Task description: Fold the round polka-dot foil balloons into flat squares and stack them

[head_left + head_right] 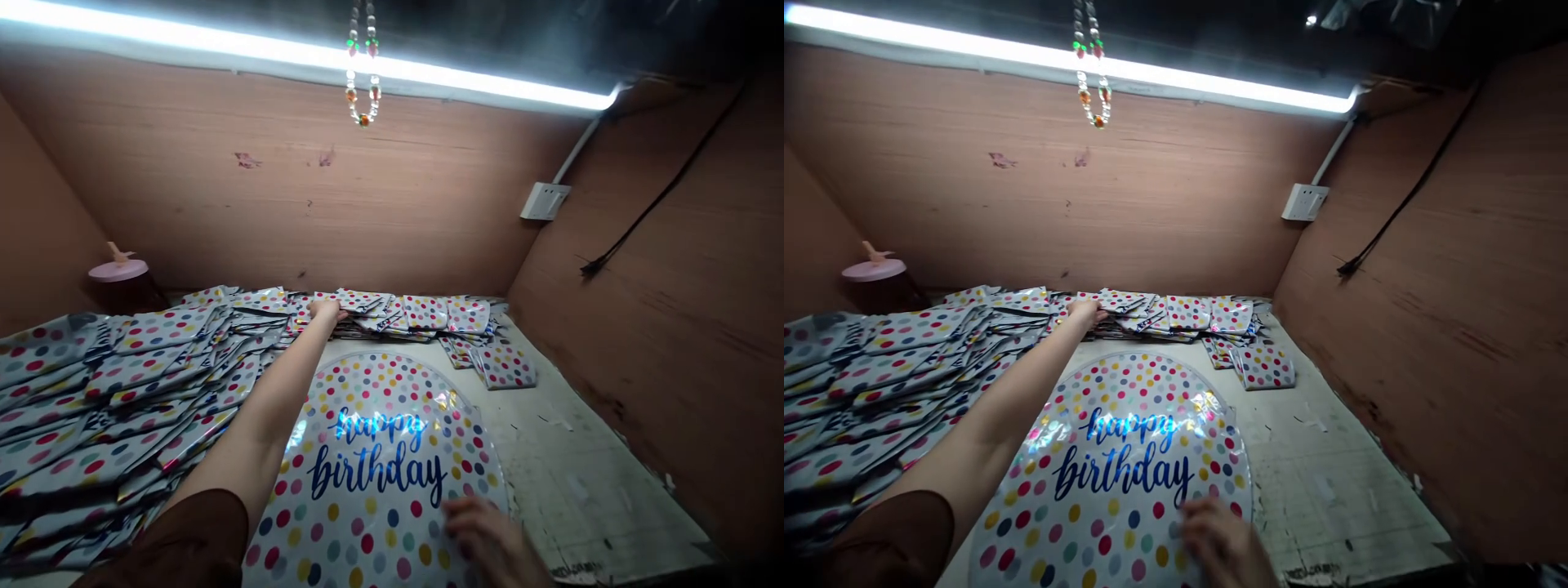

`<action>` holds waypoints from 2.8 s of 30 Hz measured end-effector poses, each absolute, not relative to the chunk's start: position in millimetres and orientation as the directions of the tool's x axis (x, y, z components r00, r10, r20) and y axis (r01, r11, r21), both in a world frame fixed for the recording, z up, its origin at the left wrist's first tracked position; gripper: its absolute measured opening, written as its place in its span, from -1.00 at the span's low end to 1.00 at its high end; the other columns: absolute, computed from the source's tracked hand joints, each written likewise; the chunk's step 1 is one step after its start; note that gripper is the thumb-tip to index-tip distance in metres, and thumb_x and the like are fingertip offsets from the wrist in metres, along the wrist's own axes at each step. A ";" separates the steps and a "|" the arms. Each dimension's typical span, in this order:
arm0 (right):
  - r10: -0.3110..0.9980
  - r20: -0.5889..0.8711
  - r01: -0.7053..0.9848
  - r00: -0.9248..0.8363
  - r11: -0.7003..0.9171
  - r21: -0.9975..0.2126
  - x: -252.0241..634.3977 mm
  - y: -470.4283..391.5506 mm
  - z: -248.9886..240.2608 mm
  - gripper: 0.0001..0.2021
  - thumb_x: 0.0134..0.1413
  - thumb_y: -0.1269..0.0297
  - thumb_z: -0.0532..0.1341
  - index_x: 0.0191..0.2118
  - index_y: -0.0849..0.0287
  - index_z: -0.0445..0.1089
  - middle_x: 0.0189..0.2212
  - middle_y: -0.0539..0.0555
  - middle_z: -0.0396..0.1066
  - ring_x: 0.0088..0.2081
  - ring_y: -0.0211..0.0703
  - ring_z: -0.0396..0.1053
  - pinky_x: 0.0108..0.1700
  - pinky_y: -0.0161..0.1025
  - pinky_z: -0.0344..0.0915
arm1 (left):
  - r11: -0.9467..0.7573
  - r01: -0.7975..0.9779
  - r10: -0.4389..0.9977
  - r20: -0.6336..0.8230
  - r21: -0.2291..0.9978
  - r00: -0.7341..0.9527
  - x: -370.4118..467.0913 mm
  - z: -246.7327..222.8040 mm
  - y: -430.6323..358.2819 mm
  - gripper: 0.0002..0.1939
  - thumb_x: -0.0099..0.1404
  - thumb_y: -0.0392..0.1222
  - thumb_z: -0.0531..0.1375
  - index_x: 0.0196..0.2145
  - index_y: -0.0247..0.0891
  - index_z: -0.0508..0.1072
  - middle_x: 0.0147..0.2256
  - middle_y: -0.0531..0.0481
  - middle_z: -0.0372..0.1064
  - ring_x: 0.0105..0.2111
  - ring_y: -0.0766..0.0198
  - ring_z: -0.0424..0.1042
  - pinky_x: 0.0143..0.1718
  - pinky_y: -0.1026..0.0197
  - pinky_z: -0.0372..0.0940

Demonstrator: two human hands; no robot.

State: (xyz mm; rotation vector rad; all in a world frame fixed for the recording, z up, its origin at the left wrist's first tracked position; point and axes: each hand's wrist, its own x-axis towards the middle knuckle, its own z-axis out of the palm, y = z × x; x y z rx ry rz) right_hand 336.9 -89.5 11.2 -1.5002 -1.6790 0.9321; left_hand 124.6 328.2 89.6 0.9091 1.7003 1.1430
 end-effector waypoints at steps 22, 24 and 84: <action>0.979 0.194 0.997 0.071 -0.078 0.028 525.8 159.4 -2.4 -0.12 -0.09 0.68 0.06 0.32 -0.20 -0.10 0.38 -0.03 -0.31 0.27 0.33 -0.08 0.05 0.13 0.25 | -0.818 0.529 0.457 0.304 -0.224 0.836 257.3 27.1 307.3 -0.51 0.35 -0.07 0.08 0.22 0.08 0.17 0.28 -0.08 0.01 0.29 -0.25 -0.16 0.18 -0.45 -0.38; 0.975 0.219 0.999 0.030 -0.037 0.030 526.5 176.8 1.8 -0.13 -0.10 0.70 0.06 0.30 -0.19 -0.04 0.37 -0.03 -0.22 0.25 0.28 -0.03 0.05 0.09 0.26 | -0.785 0.581 0.514 0.299 -0.216 0.804 264.5 26.1 327.6 -0.53 0.36 -0.07 0.05 0.22 0.09 0.19 0.27 -0.09 0.04 0.28 -0.24 -0.10 0.18 -0.45 -0.33; 0.838 0.546 0.995 -0.009 0.064 -0.081 425.5 130.5 19.4 -0.50 0.10 0.03 0.20 0.10 0.19 0.28 0.13 0.33 0.18 0.07 0.20 0.21 0.02 0.12 0.28 | -0.608 0.773 0.720 0.284 -0.181 0.633 277.1 48.5 325.8 -0.43 0.35 0.00 0.03 0.26 -0.23 0.15 0.26 -0.31 0.03 0.28 -0.19 -0.09 0.23 -0.29 -0.25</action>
